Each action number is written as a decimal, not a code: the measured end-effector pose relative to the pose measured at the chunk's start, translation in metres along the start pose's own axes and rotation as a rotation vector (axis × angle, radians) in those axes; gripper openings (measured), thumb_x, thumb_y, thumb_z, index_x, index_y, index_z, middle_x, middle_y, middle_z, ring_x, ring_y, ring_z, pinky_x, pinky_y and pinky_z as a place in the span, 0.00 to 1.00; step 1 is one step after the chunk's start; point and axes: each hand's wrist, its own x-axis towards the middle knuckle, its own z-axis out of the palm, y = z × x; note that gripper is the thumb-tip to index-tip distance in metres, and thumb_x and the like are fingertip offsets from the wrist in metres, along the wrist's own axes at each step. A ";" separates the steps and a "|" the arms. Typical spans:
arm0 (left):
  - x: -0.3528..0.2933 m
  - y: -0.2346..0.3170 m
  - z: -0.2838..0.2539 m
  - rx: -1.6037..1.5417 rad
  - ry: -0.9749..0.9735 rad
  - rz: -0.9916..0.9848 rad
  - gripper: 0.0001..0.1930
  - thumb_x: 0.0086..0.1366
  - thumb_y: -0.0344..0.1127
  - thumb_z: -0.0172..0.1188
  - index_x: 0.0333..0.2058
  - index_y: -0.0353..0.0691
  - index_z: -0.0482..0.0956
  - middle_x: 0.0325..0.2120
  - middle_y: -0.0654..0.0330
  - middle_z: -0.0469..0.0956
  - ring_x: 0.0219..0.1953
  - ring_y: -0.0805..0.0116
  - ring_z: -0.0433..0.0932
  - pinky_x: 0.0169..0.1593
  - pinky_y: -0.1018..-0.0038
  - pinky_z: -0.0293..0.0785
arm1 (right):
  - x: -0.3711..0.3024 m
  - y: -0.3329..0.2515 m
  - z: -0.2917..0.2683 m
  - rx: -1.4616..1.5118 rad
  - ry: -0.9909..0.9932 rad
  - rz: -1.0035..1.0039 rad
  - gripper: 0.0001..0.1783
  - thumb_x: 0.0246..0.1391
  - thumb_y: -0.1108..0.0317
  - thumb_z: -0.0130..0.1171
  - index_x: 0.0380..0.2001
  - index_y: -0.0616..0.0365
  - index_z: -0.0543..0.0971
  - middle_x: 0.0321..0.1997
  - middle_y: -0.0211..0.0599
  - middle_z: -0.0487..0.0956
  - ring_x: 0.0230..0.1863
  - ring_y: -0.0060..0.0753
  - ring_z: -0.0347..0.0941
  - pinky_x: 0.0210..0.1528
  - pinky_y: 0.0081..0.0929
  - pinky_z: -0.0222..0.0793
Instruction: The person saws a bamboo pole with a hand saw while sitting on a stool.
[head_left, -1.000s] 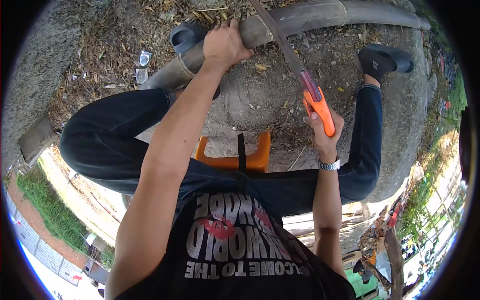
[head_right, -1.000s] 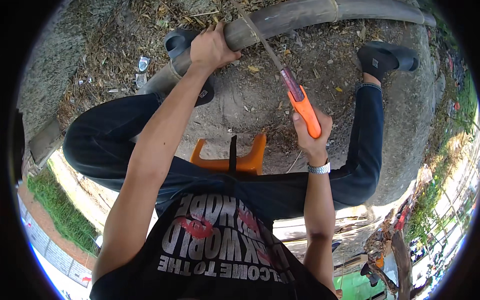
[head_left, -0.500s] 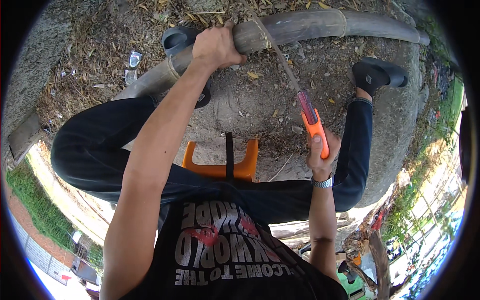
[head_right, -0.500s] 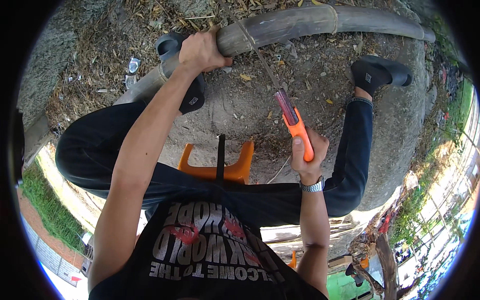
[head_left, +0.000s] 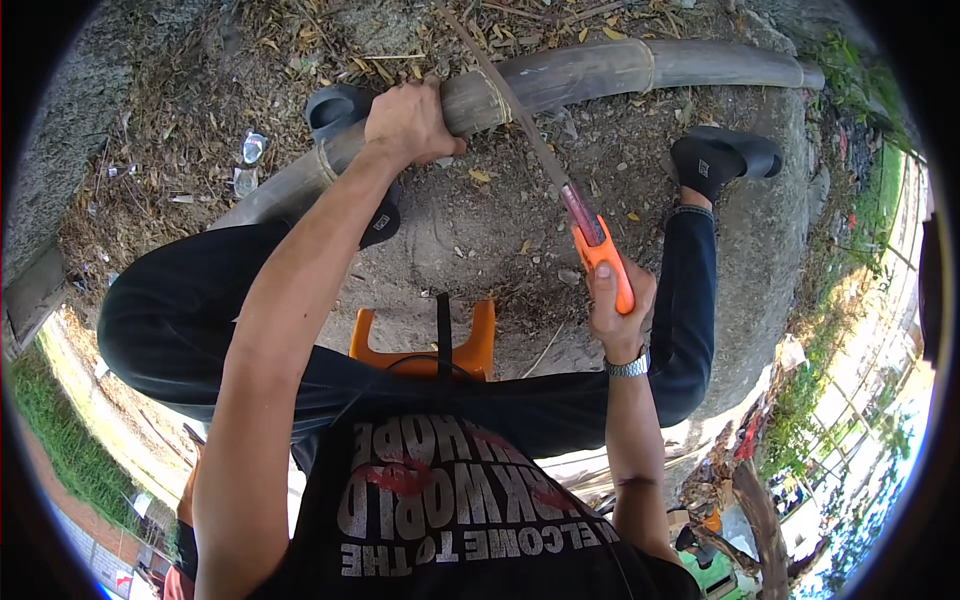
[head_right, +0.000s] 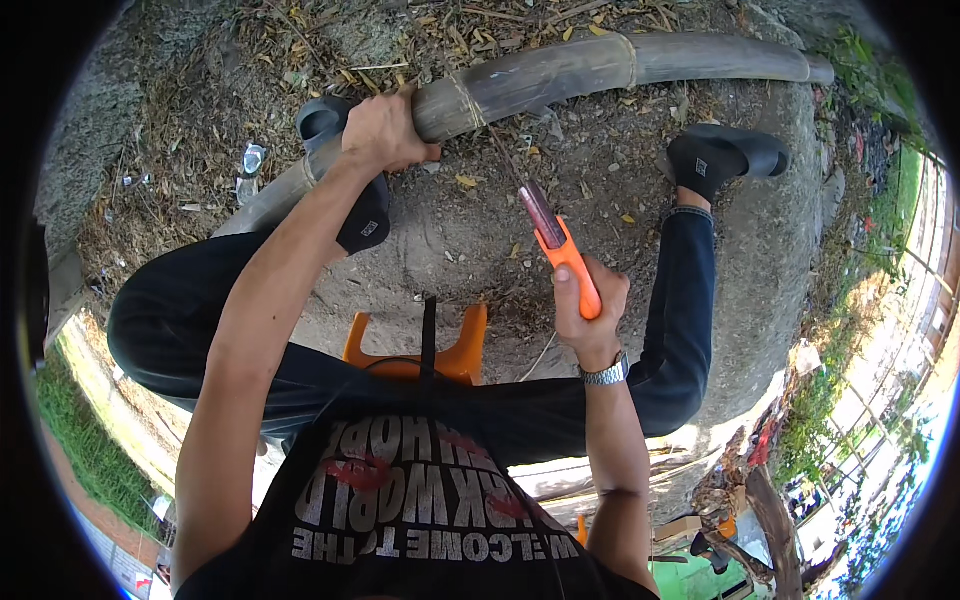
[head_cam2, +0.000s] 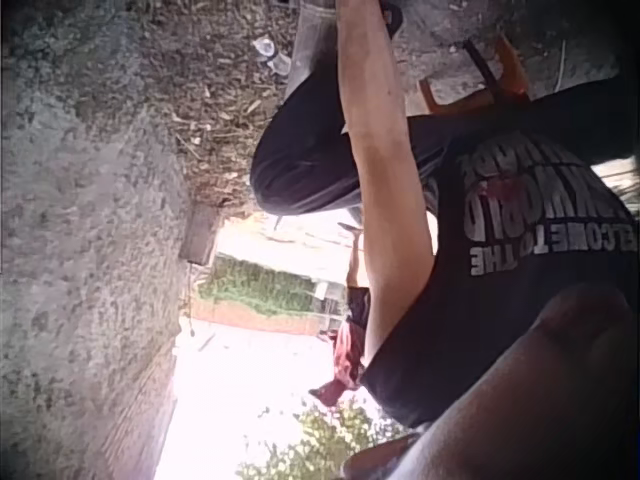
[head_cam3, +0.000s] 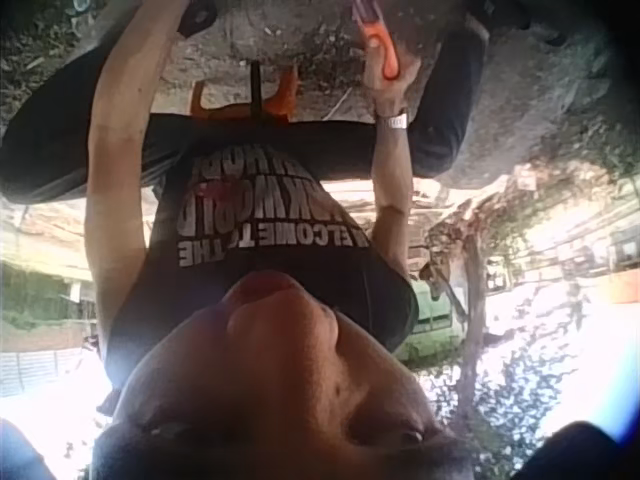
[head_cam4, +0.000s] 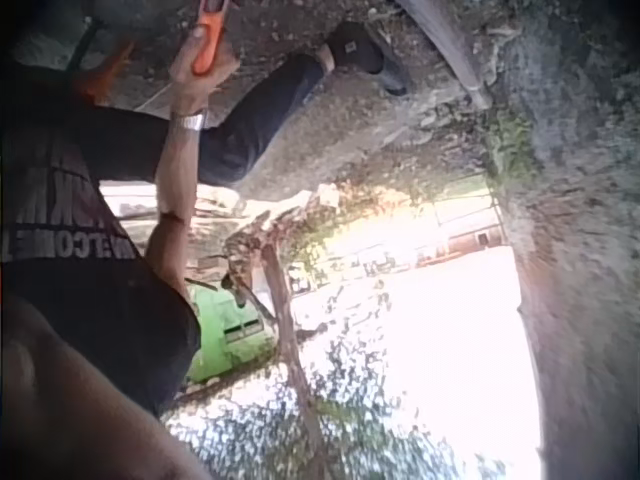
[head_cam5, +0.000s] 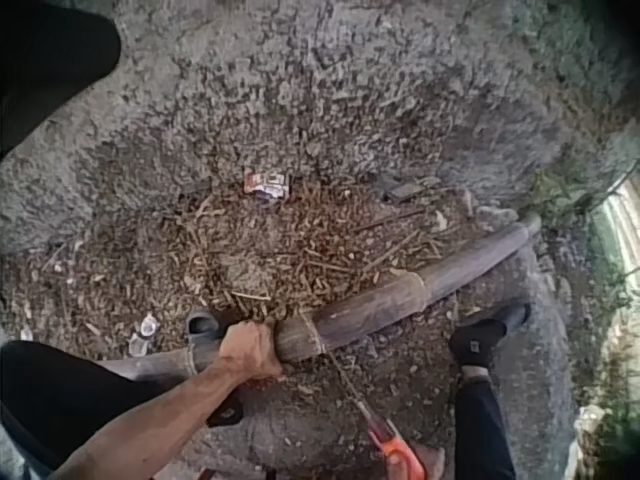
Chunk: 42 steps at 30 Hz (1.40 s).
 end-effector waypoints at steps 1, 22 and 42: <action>0.001 -0.002 -0.001 -0.001 -0.032 -0.011 0.41 0.47 0.58 0.78 0.52 0.32 0.78 0.43 0.44 0.87 0.48 0.48 0.87 0.53 0.59 0.85 | 0.008 -0.003 0.003 0.041 -0.006 0.031 0.14 0.62 0.65 0.61 0.24 0.59 0.77 0.16 0.35 0.69 0.14 0.38 0.67 0.22 0.35 0.60; 0.007 -0.008 0.001 -0.028 -0.010 0.022 0.41 0.47 0.58 0.78 0.53 0.34 0.79 0.41 0.44 0.88 0.46 0.49 0.88 0.53 0.58 0.85 | 0.019 0.004 0.020 0.006 -0.013 0.043 0.22 0.68 0.53 0.56 0.35 0.63 0.86 0.15 0.30 0.72 0.14 0.28 0.68 0.22 0.29 0.60; 0.006 -0.012 0.005 -0.020 0.023 0.039 0.39 0.48 0.58 0.77 0.50 0.32 0.81 0.42 0.43 0.87 0.47 0.49 0.88 0.53 0.60 0.86 | 0.044 -0.012 0.027 0.224 0.039 0.077 0.16 0.69 0.66 0.61 0.28 0.66 0.80 0.15 0.24 0.68 0.17 0.13 0.60 0.20 0.26 0.53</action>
